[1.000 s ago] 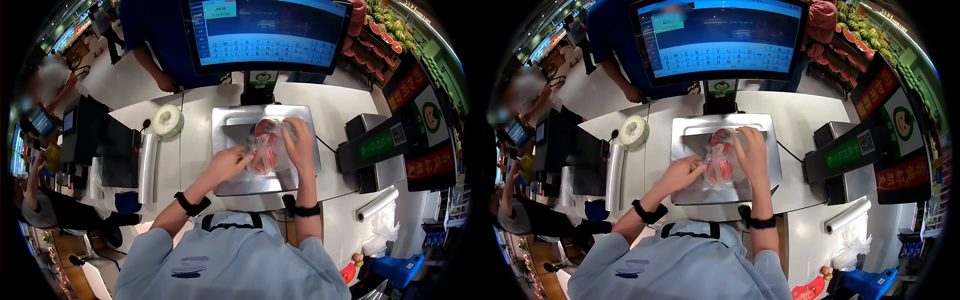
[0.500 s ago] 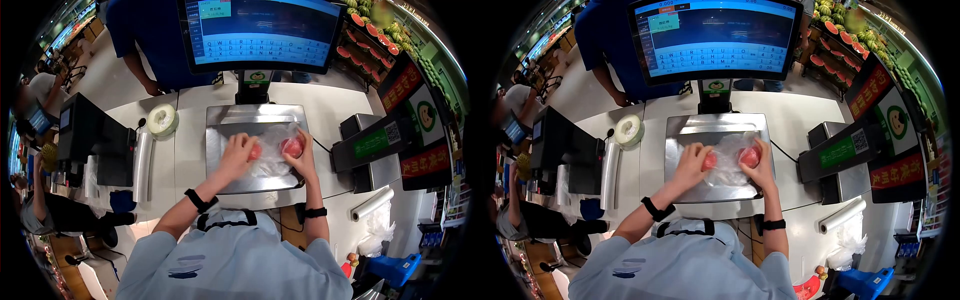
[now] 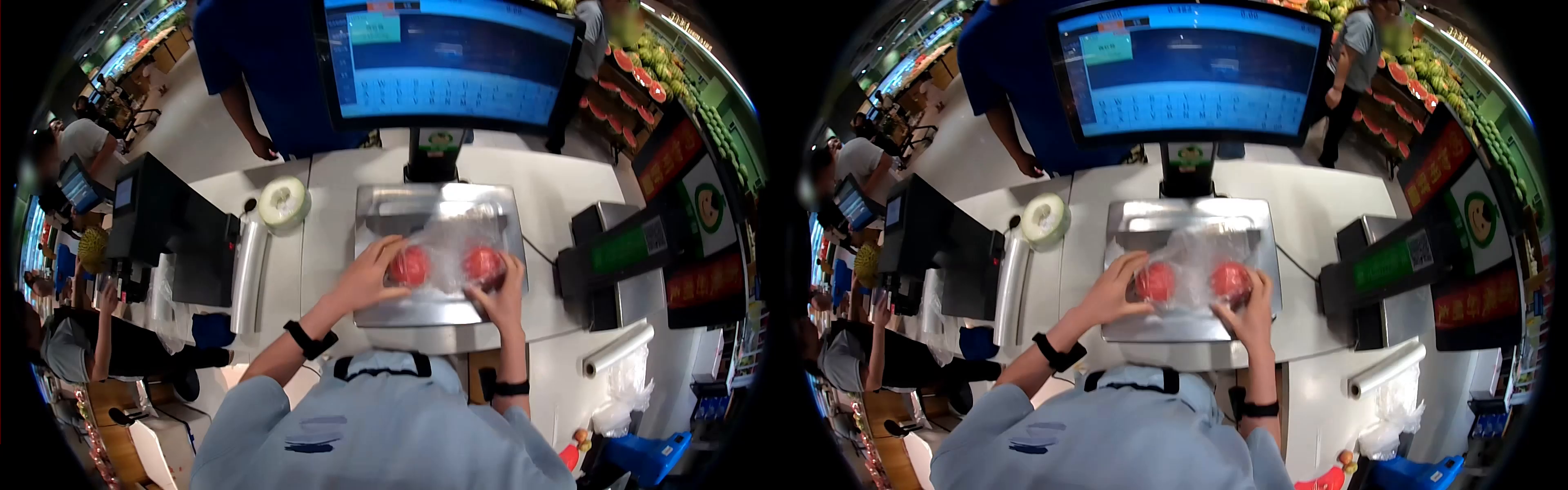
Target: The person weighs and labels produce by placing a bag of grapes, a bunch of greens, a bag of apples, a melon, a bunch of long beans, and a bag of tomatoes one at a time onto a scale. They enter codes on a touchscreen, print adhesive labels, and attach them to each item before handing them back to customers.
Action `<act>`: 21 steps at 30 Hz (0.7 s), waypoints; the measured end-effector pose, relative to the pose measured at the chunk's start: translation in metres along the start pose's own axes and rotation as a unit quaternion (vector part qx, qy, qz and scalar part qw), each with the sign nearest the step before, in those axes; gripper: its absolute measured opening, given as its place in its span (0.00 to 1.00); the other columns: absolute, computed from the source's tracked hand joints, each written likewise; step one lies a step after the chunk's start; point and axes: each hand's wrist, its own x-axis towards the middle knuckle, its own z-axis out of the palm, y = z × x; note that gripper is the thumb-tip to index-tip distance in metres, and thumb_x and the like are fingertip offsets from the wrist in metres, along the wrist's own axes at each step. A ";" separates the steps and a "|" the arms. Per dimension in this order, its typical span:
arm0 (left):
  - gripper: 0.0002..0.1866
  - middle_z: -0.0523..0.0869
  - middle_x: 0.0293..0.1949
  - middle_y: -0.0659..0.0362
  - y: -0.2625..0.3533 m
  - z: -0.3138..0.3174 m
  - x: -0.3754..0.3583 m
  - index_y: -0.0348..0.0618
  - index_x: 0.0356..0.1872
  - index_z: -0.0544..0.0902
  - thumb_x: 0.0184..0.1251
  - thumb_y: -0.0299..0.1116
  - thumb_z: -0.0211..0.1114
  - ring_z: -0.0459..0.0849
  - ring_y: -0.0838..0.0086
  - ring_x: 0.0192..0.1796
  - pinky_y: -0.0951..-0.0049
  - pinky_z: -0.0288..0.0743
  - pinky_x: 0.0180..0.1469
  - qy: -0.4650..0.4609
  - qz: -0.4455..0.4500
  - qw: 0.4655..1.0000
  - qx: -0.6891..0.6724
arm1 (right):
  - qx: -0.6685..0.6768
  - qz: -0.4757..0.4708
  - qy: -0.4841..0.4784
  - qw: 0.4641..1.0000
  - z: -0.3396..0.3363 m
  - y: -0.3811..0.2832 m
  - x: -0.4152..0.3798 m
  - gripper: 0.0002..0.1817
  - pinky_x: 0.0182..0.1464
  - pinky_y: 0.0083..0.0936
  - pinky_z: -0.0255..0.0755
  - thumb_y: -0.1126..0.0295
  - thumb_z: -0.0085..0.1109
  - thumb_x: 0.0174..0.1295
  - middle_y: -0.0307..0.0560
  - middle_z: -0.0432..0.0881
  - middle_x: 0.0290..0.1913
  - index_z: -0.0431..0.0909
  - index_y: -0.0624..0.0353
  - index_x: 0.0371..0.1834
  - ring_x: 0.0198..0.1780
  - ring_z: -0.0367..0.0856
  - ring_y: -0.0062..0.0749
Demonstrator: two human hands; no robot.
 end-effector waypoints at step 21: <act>0.17 0.75 0.49 0.48 -0.049 -0.140 -0.004 0.39 0.44 0.70 0.50 0.17 0.57 0.76 0.65 0.41 0.69 0.67 0.46 0.551 0.027 0.817 0.165 | 0.025 0.031 0.549 0.835 -0.098 0.057 -0.044 0.18 0.63 0.31 0.58 0.73 0.40 0.65 0.50 0.66 0.57 0.61 0.66 0.57 0.59 0.64 0.37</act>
